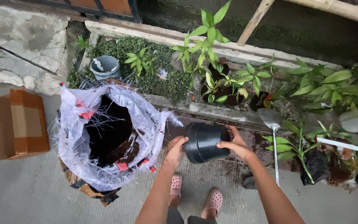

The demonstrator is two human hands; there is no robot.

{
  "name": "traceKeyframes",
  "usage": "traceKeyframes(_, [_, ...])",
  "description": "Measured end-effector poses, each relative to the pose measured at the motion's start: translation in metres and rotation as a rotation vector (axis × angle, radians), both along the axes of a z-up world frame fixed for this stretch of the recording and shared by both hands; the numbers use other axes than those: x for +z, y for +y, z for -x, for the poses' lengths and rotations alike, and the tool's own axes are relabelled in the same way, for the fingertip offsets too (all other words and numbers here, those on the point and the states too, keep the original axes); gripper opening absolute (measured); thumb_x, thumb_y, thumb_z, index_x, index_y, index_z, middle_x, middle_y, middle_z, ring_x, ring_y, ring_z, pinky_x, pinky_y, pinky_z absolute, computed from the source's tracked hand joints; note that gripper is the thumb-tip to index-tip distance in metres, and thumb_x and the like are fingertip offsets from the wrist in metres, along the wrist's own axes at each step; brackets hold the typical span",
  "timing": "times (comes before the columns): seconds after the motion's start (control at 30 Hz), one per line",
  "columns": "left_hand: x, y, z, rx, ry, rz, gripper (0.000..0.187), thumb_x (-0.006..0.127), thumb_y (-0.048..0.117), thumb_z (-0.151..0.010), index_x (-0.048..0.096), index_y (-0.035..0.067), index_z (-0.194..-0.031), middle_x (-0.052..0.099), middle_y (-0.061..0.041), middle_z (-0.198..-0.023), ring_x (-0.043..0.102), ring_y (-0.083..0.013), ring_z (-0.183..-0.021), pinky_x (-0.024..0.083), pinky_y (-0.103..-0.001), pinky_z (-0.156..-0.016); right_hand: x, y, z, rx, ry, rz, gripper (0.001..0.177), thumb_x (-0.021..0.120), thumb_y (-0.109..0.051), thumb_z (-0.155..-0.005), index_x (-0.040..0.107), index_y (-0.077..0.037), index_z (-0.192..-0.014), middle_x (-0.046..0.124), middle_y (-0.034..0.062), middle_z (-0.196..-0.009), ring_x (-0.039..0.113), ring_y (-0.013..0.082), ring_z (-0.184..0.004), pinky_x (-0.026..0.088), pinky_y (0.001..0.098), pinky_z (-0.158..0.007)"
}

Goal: Transplanting a plant into a pot and filling additional pots with soil using a spade.

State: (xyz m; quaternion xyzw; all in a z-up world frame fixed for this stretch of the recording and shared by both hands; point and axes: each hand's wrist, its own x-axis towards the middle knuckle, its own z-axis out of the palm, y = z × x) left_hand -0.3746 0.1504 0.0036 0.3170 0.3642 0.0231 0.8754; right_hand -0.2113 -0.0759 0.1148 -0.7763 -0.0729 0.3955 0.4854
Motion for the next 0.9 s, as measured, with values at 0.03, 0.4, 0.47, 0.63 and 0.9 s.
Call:
traceKeyframes(0.03, [-0.003,-0.001,0.000,0.014,-0.008,-0.009,0.016,0.080,0.018,-0.085,0.074,0.012,-0.099,0.074,0.000,-0.090,0.069,-0.0115,-0.073,0.053,-0.029,-0.068,0.012,0.004,0.003,0.023,-0.049,0.055,0.118,0.089,-0.039,-0.051,0.035,-0.013,-0.152,0.050,0.0165,-0.147,0.046,0.0334,-0.141,0.035,0.0450,-0.117])
traceKeyframes(0.4, [-0.008,0.028,0.008,0.064,0.184,0.018,0.031,0.078,0.032,-0.081,0.075,0.011,-0.104,0.074,-0.007,-0.104,0.069,-0.0197,-0.095,0.054,-0.035,-0.088,0.056,-0.013,-0.017,0.084,-0.302,0.078,0.123,0.093,-0.033,-0.051,0.031,-0.009,-0.153,0.043,0.0182,-0.153,0.040,0.0335,-0.145,0.028,0.0428,-0.121])
traceKeyframes(0.47, [-0.010,0.026,0.007,0.049,0.132,-0.219,0.033,0.080,0.030,-0.082,0.072,0.006,-0.104,0.070,-0.006,-0.098,0.066,-0.0178,-0.089,0.053,-0.036,-0.084,0.060,-0.019,-0.020,-0.095,-0.085,0.025,0.126,0.087,-0.042,-0.052,0.023,-0.014,-0.157,0.042,0.0161,-0.153,0.041,0.0339,-0.142,0.032,0.0452,-0.118])
traceKeyframes(0.63, [-0.006,0.011,-0.026,-0.046,-0.002,-0.750,0.033,0.082,0.027,-0.080,0.073,0.002,-0.098,0.073,-0.006,-0.091,0.066,-0.0152,-0.080,0.054,-0.034,-0.079,0.033,-0.040,-0.018,-0.444,0.195,-0.104,0.106,0.073,-0.053,-0.063,0.032,-0.016,-0.154,0.043,0.0190,-0.149,0.047,0.0366,-0.134,0.040,0.0552,-0.109])
traceKeyframes(0.9, [0.094,0.007,-0.003,-0.621,0.013,-1.706,0.022,0.081,0.026,-0.073,0.075,0.009,-0.085,0.074,-0.009,-0.090,0.068,-0.0314,-0.089,0.051,-0.045,-0.086,0.031,-0.068,0.000,-0.617,0.575,-0.520,0.079,0.061,-0.058,-0.075,0.049,-0.019,-0.142,0.057,0.0089,-0.143,0.054,0.0317,-0.129,0.037,0.0616,-0.104])
